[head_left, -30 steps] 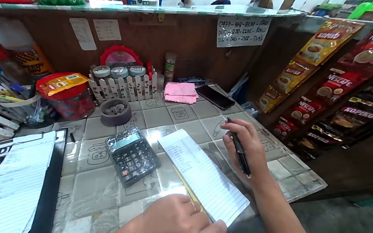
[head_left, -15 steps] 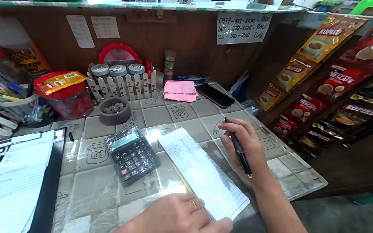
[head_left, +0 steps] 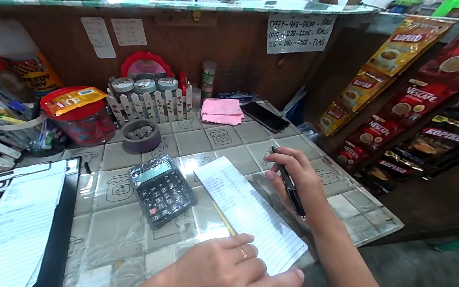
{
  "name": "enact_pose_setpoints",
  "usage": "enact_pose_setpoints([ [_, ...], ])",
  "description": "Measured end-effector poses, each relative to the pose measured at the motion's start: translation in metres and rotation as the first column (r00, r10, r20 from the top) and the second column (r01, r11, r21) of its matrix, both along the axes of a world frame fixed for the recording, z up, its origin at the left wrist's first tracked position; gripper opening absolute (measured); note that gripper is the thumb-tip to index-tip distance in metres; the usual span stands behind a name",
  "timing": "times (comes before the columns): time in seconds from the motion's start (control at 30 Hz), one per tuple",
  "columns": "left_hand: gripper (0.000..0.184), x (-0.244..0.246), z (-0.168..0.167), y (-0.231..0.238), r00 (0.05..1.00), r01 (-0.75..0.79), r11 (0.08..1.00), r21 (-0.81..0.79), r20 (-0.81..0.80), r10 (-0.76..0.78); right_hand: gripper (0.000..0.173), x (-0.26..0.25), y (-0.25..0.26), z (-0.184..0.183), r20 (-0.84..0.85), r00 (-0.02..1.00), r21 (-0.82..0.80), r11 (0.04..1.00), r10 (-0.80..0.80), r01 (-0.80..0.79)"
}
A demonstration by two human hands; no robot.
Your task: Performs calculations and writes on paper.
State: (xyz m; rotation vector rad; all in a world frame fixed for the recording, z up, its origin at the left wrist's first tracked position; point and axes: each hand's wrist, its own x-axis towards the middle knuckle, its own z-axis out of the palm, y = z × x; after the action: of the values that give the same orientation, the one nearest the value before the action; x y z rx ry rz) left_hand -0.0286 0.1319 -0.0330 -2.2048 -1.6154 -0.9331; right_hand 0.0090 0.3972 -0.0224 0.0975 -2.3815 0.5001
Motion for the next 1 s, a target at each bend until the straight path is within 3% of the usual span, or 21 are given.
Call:
enact_pose_setpoints([
  [0.53,0.031,0.0017,0.0008,0.0011,0.997,0.066,0.997,-0.043,-0.032,-0.067,0.036,0.0002,0.0024,0.0,-0.046,0.998,0.009,0.999,0.045,-0.045],
  [1.0,0.031,0.0019,0.0024,0.0,0.996,0.015,0.998,-0.053,-0.084,-0.02,0.036,0.0014,0.0025,-0.0006,-0.038,0.999,-0.01,0.999,0.037,-0.037],
])
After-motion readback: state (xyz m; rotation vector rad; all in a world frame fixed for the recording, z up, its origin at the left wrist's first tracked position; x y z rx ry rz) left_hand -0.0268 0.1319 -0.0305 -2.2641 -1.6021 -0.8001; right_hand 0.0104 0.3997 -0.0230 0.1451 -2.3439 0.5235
